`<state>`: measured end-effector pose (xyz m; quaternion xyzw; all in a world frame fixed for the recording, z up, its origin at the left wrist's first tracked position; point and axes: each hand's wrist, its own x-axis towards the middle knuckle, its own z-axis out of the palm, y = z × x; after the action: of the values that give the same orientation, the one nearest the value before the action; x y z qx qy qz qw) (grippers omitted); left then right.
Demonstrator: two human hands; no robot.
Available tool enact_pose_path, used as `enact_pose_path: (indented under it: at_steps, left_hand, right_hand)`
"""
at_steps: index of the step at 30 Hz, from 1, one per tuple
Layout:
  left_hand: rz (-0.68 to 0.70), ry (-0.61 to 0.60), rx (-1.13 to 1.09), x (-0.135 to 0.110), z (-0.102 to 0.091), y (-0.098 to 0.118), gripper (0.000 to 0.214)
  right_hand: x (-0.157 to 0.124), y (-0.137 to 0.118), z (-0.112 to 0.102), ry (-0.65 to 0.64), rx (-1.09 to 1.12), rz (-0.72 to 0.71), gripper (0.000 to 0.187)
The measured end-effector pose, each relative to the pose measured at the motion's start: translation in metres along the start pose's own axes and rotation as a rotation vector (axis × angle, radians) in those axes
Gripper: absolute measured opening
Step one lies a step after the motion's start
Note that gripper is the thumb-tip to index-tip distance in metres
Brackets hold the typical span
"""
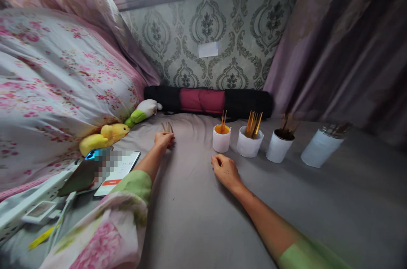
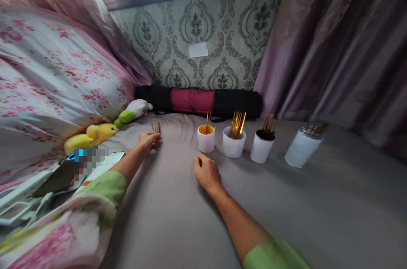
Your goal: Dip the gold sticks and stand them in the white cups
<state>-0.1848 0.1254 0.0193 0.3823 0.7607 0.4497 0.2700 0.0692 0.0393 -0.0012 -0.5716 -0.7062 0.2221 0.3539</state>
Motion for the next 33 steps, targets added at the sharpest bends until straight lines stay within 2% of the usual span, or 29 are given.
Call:
enact_pose_path:
  at_steps: [7, 15, 24, 33]
  left_hand:
    - [-0.095, -0.11, -0.371, -0.025, 0.006, 0.0, 0.005]
    - [-0.172, -0.177, -0.634, -0.049, 0.012, 0.004, 0.008]
    - [-0.198, -0.28, -0.816, -0.076, 0.014, 0.005, 0.009]
    - [-0.173, -0.385, -0.899, -0.101, 0.02, -0.001, 0.015]
  right_hand:
    - [0.0, 0.0, 0.0, -0.007, -0.013, 0.0, 0.031]
    - [0.0, 0.001, 0.001, -0.002, -0.002, -0.009, 0.03]
    - [0.001, 0.002, 0.001, 0.0, -0.017, -0.017, 0.03]
    - [0.0, 0.001, 0.0, -0.009, -0.015, -0.003, 0.032]
